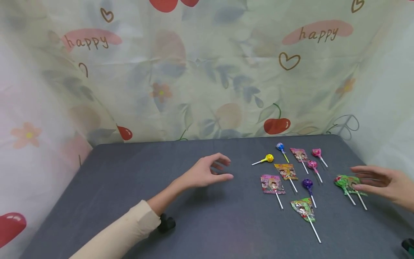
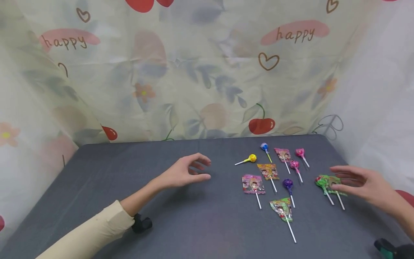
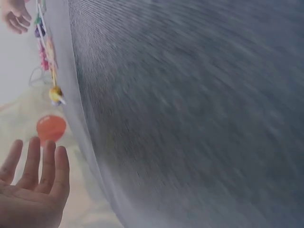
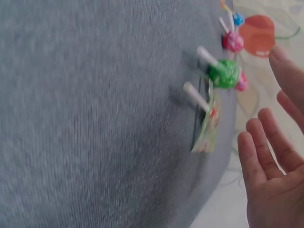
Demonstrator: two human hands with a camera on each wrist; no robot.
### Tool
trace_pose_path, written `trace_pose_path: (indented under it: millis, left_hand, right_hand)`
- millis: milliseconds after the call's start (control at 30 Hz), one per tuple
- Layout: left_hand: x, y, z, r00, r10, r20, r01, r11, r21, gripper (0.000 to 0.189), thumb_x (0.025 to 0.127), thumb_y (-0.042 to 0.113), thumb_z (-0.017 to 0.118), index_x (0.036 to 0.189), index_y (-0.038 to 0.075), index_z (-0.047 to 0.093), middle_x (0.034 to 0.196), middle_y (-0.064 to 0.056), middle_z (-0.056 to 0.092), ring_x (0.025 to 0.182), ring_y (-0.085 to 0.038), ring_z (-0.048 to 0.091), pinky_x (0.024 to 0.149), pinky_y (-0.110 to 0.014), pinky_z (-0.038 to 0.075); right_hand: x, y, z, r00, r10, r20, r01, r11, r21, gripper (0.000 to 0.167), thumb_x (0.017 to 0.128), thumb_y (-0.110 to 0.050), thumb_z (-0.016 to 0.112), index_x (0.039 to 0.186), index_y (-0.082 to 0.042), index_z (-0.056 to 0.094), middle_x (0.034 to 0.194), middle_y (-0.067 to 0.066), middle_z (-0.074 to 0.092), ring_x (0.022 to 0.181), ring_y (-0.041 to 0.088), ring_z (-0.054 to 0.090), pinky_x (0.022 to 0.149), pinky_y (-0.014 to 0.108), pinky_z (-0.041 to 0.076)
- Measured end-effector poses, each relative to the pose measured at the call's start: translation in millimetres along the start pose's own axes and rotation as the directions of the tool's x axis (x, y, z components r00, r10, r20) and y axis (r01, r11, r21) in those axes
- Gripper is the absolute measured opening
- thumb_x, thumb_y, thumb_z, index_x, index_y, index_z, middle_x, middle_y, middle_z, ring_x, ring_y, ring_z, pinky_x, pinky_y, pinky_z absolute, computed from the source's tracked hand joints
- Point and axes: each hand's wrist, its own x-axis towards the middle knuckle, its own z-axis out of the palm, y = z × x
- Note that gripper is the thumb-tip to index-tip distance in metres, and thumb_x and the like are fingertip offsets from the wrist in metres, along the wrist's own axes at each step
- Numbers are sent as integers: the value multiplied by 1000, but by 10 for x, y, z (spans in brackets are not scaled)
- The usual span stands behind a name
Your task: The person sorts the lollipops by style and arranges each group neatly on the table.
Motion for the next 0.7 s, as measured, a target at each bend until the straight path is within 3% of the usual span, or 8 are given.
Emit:
trace_pose_path:
  millis: [167, 500, 700]
  left_hand:
    - [126, 31, 138, 1000, -19, 6, 19, 1000, 0, 46, 92, 30, 78, 130, 10, 60, 130, -11, 62, 113, -29, 64, 89, -31, 52]
    - [334, 134, 409, 999, -41, 18, 40, 998, 39, 56, 88, 31, 81, 134, 7, 59, 131, -9, 63, 115, -26, 63, 90, -28, 49]
    - [448, 167, 587, 998, -49, 35, 47, 996, 72, 57, 87, 35, 82, 132, 8, 60, 129, -4, 63, 114, -18, 63, 92, -26, 47]
  right_hand:
    - [17, 146, -35, 999, -25, -22, 26, 999, 35, 54, 83, -4, 85, 129, 8, 59, 115, -32, 55, 97, -13, 55, 73, 13, 48]
    - [65, 316, -48, 992, -119, -31, 121, 990, 69, 52, 74, 5, 88, 122, 3, 68, 115, -26, 63, 97, -10, 58, 76, 11, 47]
    - [96, 337, -41, 1000, -27, 13, 28, 996, -89, 56, 75, -16, 92, 123, 2, 68, 110, -31, 56, 91, -12, 52, 68, 18, 50]
